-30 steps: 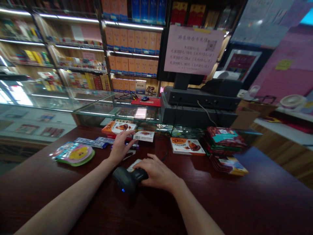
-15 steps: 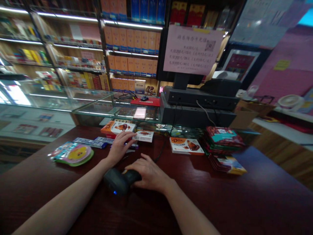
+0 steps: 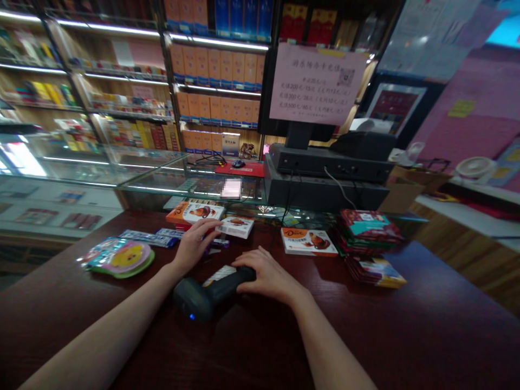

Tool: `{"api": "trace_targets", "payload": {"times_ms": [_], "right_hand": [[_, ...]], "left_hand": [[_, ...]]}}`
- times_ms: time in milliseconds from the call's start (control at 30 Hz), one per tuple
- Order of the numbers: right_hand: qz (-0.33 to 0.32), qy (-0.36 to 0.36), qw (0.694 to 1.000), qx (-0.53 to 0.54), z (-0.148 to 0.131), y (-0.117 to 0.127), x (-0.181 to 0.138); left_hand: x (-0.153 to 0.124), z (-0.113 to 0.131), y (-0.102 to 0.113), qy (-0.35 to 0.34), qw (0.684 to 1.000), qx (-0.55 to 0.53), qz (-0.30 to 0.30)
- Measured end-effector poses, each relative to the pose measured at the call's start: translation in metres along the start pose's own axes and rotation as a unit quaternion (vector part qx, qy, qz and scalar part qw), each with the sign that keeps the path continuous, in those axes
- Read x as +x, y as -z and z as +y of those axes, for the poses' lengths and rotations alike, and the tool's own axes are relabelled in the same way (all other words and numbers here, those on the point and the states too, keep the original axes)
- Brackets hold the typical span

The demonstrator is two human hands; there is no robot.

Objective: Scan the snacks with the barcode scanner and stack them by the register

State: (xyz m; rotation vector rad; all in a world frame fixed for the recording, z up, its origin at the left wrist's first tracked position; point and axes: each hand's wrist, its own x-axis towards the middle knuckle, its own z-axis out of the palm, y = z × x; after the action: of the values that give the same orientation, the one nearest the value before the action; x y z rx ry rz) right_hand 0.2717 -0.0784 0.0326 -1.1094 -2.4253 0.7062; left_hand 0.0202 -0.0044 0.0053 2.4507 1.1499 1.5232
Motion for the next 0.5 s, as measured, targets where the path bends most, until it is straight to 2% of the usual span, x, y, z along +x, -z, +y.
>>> {"api": "trace_targets", "payload": {"times_ms": [100,233,367,500], "right_hand": [[0.044,-0.020,0.998,0.028,0.010,0.004,-0.001],[0.138,-0.073,0.987,0.028,0.022,0.006,0.000],[0.225,-0.151,0.962,0.015,0.041,0.001,0.002],[0.308,-0.165,0.934,0.076,0.065,-0.008,0.006]], "left_hand": [[0.000,-0.001,0.004,-0.007,1.000,-0.016,-0.008],[0.000,-0.001,0.008,-0.018,0.999,-0.023,-0.014],[0.001,0.002,0.011,-0.046,0.998,-0.031,-0.011],[0.003,0.008,0.015,-0.084,0.996,-0.039,-0.009]]}}
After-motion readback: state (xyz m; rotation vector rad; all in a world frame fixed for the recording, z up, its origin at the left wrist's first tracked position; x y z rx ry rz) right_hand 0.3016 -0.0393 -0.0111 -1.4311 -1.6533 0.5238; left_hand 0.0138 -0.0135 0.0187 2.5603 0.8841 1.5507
